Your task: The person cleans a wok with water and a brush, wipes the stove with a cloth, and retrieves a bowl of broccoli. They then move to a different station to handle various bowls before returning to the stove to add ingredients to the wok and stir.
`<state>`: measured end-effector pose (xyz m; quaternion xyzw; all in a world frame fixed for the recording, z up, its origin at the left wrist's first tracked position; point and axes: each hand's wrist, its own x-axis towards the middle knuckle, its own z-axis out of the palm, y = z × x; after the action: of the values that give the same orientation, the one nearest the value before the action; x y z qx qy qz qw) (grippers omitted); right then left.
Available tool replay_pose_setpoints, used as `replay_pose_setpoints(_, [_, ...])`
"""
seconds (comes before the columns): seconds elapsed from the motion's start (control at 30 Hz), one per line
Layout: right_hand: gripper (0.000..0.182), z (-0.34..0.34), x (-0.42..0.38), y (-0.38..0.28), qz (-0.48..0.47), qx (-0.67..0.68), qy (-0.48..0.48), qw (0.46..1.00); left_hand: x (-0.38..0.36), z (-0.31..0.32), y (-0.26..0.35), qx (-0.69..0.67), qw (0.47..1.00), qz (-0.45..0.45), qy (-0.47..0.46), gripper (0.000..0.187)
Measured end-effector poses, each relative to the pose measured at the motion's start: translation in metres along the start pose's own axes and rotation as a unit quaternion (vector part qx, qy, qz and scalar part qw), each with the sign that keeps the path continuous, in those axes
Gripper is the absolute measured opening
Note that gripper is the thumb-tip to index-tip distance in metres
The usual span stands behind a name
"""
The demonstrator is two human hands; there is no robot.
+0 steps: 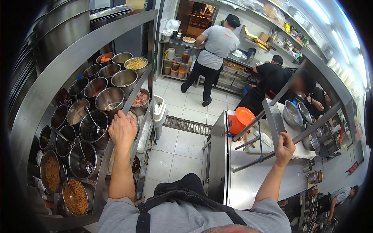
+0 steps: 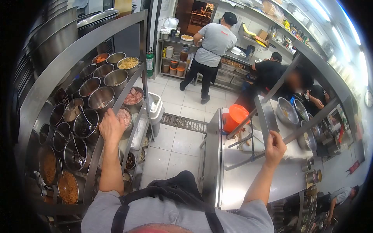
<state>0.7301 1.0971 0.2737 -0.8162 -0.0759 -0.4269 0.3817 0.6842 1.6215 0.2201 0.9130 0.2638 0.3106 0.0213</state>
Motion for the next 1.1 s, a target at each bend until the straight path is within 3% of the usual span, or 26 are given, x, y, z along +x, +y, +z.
replay_pose_setpoints(0.23, [0.010,0.000,0.001,0.002,-0.003,0.004,-0.003,1.000,0.000,0.000,-0.001,-0.007,1.000,0.001,0.001,0.031])
replay_pose_setpoints(0.33, [0.010,0.002,0.001,0.003,-0.046,0.010,0.003,0.999,0.000,0.001,-0.002,-0.005,1.000,0.006,0.004,0.031])
replay_pose_setpoints(0.4, [0.010,0.000,0.000,0.000,0.006,0.009,-0.006,1.000,0.000,0.001,-0.002,-0.004,1.000,0.007,0.002,0.031])
replay_pose_setpoints(1.1, [0.010,-0.002,0.000,-0.002,0.004,-0.003,-0.004,1.000,-0.001,0.001,-0.002,-0.002,1.000,0.009,0.009,0.030])
